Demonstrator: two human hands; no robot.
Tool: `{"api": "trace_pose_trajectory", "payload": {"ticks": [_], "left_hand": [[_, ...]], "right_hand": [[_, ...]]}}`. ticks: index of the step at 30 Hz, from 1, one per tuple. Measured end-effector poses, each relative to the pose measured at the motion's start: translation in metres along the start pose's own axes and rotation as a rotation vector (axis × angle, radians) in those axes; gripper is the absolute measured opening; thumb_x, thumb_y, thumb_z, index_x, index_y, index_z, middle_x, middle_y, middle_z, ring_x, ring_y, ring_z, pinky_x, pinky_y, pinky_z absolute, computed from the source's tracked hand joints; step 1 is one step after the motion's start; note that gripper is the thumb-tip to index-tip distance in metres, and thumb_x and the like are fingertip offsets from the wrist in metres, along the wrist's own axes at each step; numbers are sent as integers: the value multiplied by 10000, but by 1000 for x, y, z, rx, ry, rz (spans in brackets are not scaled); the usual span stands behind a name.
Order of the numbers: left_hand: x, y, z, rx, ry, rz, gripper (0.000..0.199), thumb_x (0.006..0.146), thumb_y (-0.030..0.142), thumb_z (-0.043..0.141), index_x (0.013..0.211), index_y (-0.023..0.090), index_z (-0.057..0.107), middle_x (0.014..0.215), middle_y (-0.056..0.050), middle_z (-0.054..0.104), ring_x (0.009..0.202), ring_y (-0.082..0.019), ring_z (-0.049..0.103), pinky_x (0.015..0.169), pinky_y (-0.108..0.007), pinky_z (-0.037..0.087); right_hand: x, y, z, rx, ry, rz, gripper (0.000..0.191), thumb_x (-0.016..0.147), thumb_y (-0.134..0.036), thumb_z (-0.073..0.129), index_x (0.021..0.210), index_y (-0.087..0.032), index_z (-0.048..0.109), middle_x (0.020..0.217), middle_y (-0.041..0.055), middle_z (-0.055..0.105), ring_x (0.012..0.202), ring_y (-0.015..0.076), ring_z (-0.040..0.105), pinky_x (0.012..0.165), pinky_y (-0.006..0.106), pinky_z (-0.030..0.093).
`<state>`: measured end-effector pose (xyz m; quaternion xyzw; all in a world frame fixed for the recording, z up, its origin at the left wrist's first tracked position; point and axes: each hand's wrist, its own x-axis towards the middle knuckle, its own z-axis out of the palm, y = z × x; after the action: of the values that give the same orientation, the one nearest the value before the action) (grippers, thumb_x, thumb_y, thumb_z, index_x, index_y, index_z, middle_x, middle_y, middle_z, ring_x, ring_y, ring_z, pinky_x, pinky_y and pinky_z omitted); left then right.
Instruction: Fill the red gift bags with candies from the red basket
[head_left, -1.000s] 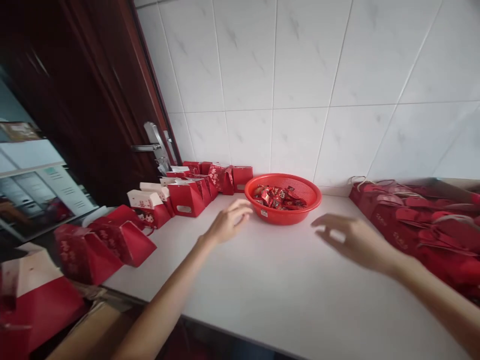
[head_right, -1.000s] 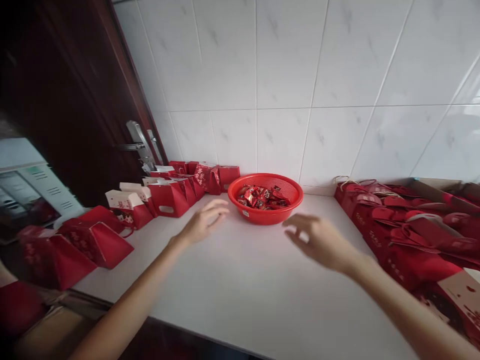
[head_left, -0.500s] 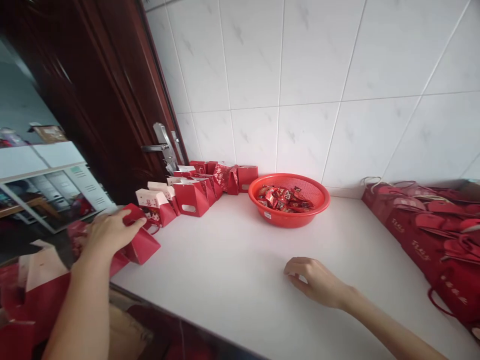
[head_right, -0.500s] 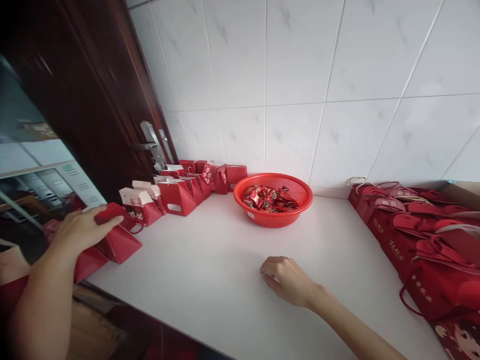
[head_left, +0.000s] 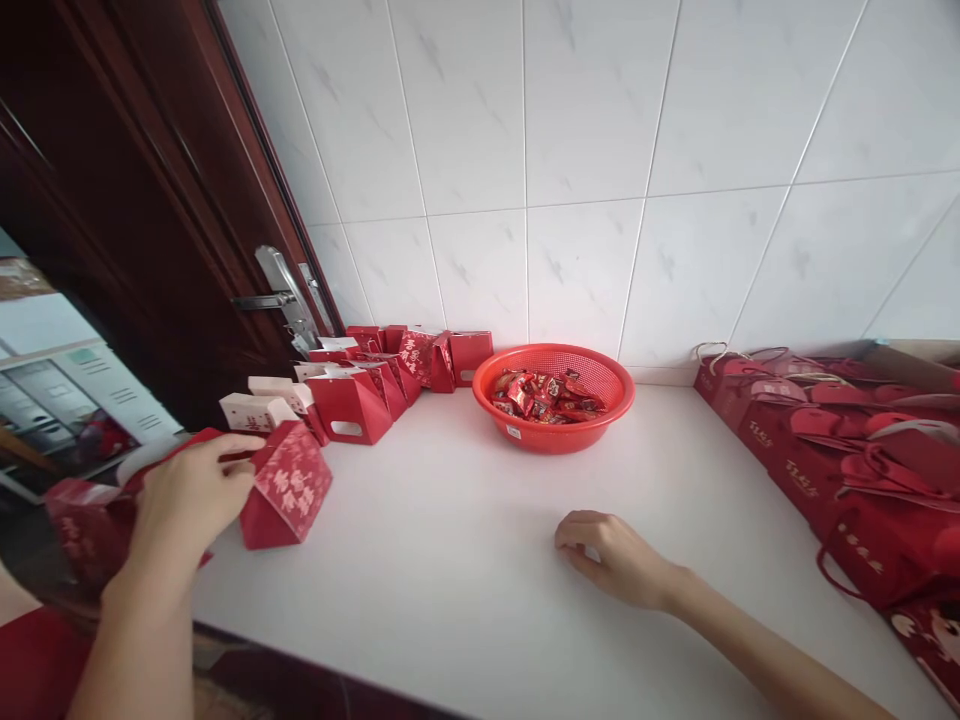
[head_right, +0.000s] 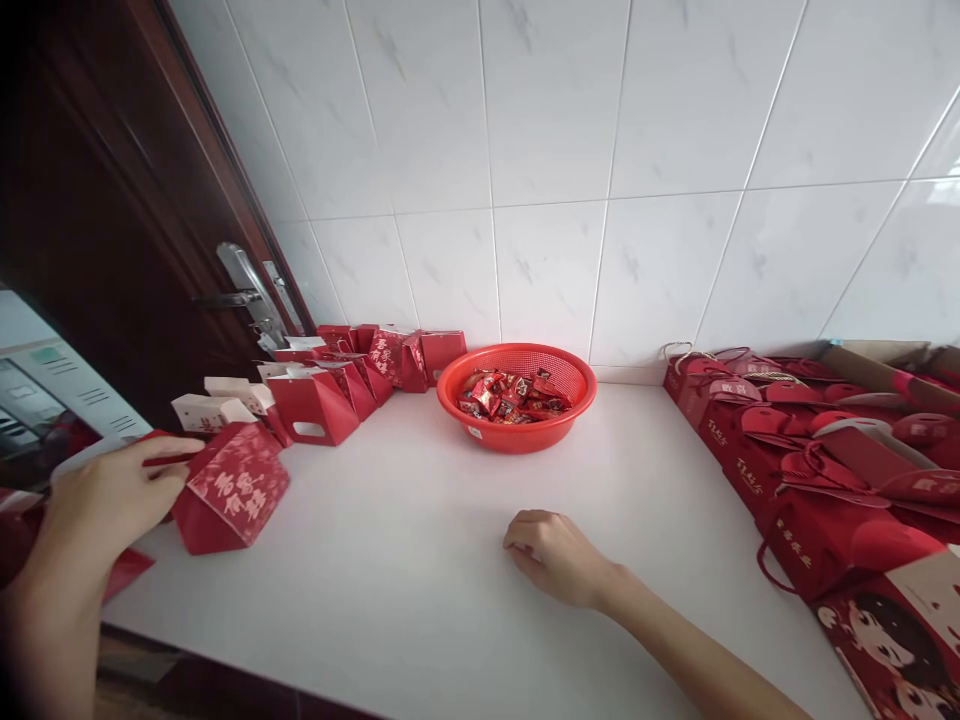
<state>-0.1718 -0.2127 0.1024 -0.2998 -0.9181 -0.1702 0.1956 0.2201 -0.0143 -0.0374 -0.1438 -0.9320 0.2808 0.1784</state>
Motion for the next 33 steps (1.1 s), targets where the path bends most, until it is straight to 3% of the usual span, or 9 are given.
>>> {"api": "trace_pose_trajectory", "payload": {"ticks": [5,10,14,17,20,23,26,28,33], "left_hand": [[-9,39,-7,59,-263,-48,394,914,299,453,1175,189,726,1103,-112,769,1054,-341,681,858,-385,517],[-9,49,0,-95,-311,24,372,929,336,510,1243,213,666,1181,-70,761,1156,-293,675,923,-350,494],[-9,58,7,-145,-297,167,340,911,311,528,1206,236,679,1143,-47,775,1098,-271,706,847,-311,514],[-9,69,12,-252,-250,267,347,889,287,515,1174,230,704,1097,-48,787,1036,-260,726,874,-316,526],[-11,89,18,-453,-238,405,328,864,332,531,1083,219,746,1092,-51,787,1006,-258,729,898,-322,541],[-19,118,25,-647,-345,608,322,863,392,546,1017,216,768,1083,-49,787,995,-253,722,869,-318,559],[-32,151,32,-736,-482,807,291,882,355,553,1005,217,778,1052,-45,786,960,-224,718,847,-302,557],[-39,168,37,-746,-553,897,283,909,305,531,1008,223,782,1052,-38,783,922,-204,716,816,-287,552],[-37,181,38,-707,-710,928,276,908,317,595,1111,240,766,1121,-22,770,964,-201,718,841,-280,546]], "right_hand": [[0,1,1,27,-5,17,228,878,-72,460,824,-183,652,859,56,680,692,154,581,653,276,469],[0,1,1,73,-7,49,225,875,-80,459,818,-187,648,867,54,675,689,150,571,653,276,472],[1,0,2,98,-4,73,227,879,-101,446,824,-191,648,871,58,672,684,152,570,647,283,477],[1,2,5,99,3,84,230,900,-143,434,854,-195,653,881,65,677,693,160,582,643,295,482],[2,3,8,116,48,122,235,925,-206,434,1017,-201,649,991,81,694,718,166,612,686,329,512],[12,3,7,192,149,160,335,940,-323,489,1248,-205,552,1196,120,656,749,160,635,751,361,548],[29,2,3,312,218,163,567,897,-446,598,1388,-219,428,1391,163,540,767,151,650,723,346,567],[40,2,0,379,218,153,649,857,-467,661,1404,-223,412,1383,158,550,758,149,654,675,324,563],[55,8,3,566,155,149,530,848,-441,707,1288,-206,529,1234,111,665,803,173,679,702,314,565]]}}
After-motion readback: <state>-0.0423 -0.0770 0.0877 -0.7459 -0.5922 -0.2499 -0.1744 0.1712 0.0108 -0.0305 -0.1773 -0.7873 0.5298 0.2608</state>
